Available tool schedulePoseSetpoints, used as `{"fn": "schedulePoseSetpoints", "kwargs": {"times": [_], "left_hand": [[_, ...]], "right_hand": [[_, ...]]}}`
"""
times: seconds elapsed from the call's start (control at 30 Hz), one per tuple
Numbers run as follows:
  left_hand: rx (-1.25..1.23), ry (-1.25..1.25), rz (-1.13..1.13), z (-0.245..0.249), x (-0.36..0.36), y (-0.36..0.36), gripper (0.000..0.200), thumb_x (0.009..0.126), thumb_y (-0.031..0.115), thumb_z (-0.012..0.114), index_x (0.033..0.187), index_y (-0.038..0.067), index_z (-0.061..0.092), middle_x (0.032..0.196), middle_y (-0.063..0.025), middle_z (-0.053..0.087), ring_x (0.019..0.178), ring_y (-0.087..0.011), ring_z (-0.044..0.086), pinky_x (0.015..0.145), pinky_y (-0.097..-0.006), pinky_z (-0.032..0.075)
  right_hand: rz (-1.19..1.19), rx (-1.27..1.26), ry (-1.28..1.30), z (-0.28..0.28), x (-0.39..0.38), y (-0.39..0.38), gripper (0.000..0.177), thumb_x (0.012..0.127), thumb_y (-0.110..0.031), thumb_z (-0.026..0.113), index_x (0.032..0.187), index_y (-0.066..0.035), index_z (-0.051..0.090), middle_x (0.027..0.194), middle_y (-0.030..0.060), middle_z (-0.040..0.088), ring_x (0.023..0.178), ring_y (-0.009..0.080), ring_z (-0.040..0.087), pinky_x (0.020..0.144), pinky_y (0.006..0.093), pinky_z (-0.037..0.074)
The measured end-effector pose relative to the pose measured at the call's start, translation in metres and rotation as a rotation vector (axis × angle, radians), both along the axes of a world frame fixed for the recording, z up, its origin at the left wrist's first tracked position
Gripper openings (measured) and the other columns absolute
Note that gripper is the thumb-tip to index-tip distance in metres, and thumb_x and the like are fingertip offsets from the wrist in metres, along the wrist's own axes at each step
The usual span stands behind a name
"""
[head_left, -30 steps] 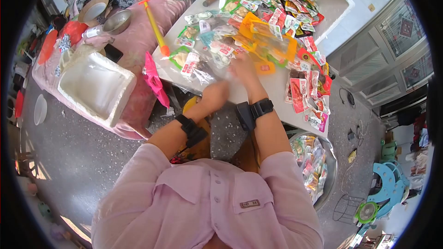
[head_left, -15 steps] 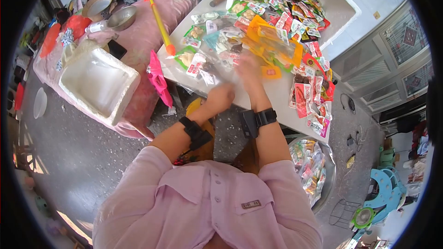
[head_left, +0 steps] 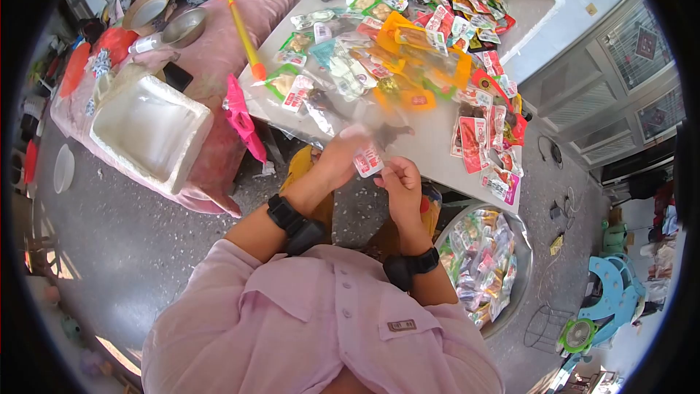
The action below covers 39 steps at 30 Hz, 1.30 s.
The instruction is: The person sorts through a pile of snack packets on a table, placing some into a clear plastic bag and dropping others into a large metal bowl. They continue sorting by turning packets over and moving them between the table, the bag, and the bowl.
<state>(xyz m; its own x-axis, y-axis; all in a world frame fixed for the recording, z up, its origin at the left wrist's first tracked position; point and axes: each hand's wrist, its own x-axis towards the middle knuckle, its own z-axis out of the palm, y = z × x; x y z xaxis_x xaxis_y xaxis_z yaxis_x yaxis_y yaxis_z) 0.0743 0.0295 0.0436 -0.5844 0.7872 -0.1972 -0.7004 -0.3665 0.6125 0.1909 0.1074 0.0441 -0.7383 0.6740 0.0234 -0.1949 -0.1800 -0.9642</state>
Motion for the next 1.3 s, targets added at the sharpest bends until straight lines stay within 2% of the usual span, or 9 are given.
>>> {"fn": "schedulePoseSetpoints", "kwargs": {"times": [0.13, 0.23, 0.33, 0.47, 0.6, 0.7, 0.9, 1.1, 1.3], "left_hand": [[-0.075, 0.113, -0.219, 0.000, -0.002, -0.016, 0.023, 0.076, 0.004, 0.050, 0.098, -0.001, 0.050, 0.088, -0.0098, 0.057, 0.077, -0.0196, 0.057, 0.069, -0.0321, 0.047], [-0.139, 0.179, -0.377, -0.010, -0.001, -0.020, 0.027, 0.075, 0.005, 0.052, 0.101, -0.001, 0.049, 0.089, -0.0098, 0.057, 0.078, -0.0188, 0.057, 0.070, -0.0310, 0.047], [-0.165, 0.265, -0.429, -0.013, 0.000, -0.021, 0.026, 0.075, 0.008, 0.055, 0.099, -0.001, 0.050, 0.087, -0.0089, 0.057, 0.077, -0.0165, 0.057, 0.066, -0.0286, 0.046], [-0.524, 1.027, 0.116, -0.020, -0.016, -0.019, 0.030, 0.076, 0.017, 0.057, 0.099, 0.000, 0.050, 0.078, -0.0076, 0.055, 0.072, -0.0171, 0.055, 0.061, -0.0299, 0.044], [-0.948, 1.733, 0.314, -0.006, -0.005, -0.022, 0.036, 0.066, 0.026, 0.062, 0.091, 0.003, 0.051, 0.084, -0.0153, 0.049, 0.070, -0.0301, 0.053, 0.063, -0.0361, 0.045], [-1.127, 1.763, 0.110, -0.010, -0.002, -0.017, 0.029, 0.066, 0.022, 0.057, 0.089, 0.005, 0.052, 0.085, -0.0154, 0.051, 0.075, -0.0317, 0.054, 0.064, -0.0397, 0.045], [-1.125, 1.617, 0.151, -0.024, -0.006, -0.007, 0.015, 0.068, 0.016, 0.053, 0.075, 0.003, 0.050, 0.075, -0.0152, 0.050, 0.068, -0.0340, 0.052, 0.060, -0.0416, 0.044], [-0.975, 1.537, 0.279, -0.021, -0.010, -0.008, 0.011, 0.071, 0.013, 0.050, 0.074, 0.003, 0.051, 0.071, -0.0161, 0.050, 0.067, -0.0347, 0.052, 0.060, -0.0416, 0.043], [-0.960, 1.739, 0.276, 0.004, -0.002, -0.010, 0.008, 0.071, 0.013, 0.051, 0.072, 0.004, 0.049, 0.070, -0.0142, 0.050, 0.065, -0.0334, 0.052, 0.057, -0.0412, 0.043]], "right_hand": [[-0.112, -0.379, -0.028, 0.003, 0.029, 0.039, 0.022, 0.083, -0.016, 0.048, 0.101, -0.005, 0.044, 0.080, 0.0033, 0.054, 0.064, 0.0132, 0.053, 0.054, 0.0236, 0.043], [0.255, -0.438, 0.057, -0.008, 0.049, 0.064, 0.018, 0.084, -0.018, 0.047, 0.097, -0.006, 0.046, 0.079, 0.0029, 0.053, 0.063, 0.0129, 0.053, 0.052, 0.0224, 0.042], [0.239, -0.393, 0.001, -0.020, 0.060, 0.081, 0.011, 0.083, -0.013, 0.048, 0.092, -0.006, 0.049, 0.076, 0.0037, 0.054, 0.059, 0.0123, 0.053, 0.047, 0.0214, 0.044], [0.038, -0.434, 0.001, -0.019, 0.062, 0.081, 0.007, 0.083, -0.010, 0.047, 0.088, -0.005, 0.049, 0.070, 0.0036, 0.053, 0.058, 0.0135, 0.054, 0.046, 0.0217, 0.047], [-0.145, -0.386, 0.041, -0.029, 0.060, 0.082, 0.006, 0.084, -0.011, 0.046, 0.081, -0.006, 0.048, 0.066, 0.0020, 0.050, 0.062, 0.0143, 0.055, 0.050, 0.0236, 0.048], [-0.168, -0.387, 0.027, -0.034, 0.057, 0.080, 0.006, 0.084, -0.011, 0.046, 0.080, -0.006, 0.047, 0.067, 0.0023, 0.050, 0.062, 0.0142, 0.055, 0.051, 0.0245, 0.048], [-0.166, -0.411, 0.028, -0.036, 0.046, 0.065, 0.006, 0.083, -0.012, 0.047, 0.080, -0.006, 0.047, 0.067, 0.0025, 0.049, 0.062, 0.0138, 0.054, 0.052, 0.0254, 0.048], [-0.125, -0.526, 0.041, -0.039, 0.036, 0.053, 0.007, 0.083, -0.012, 0.048, 0.081, -0.006, 0.047, 0.067, 0.0023, 0.049, 0.061, 0.0140, 0.053, 0.053, 0.0272, 0.048], [-0.042, -0.500, -0.002, -0.031, 0.016, 0.050, 0.007, 0.083, -0.012, 0.046, 0.081, -0.006, 0.047, 0.067, 0.0034, 0.050, 0.061, 0.0154, 0.053, 0.053, 0.0286, 0.048]]}}
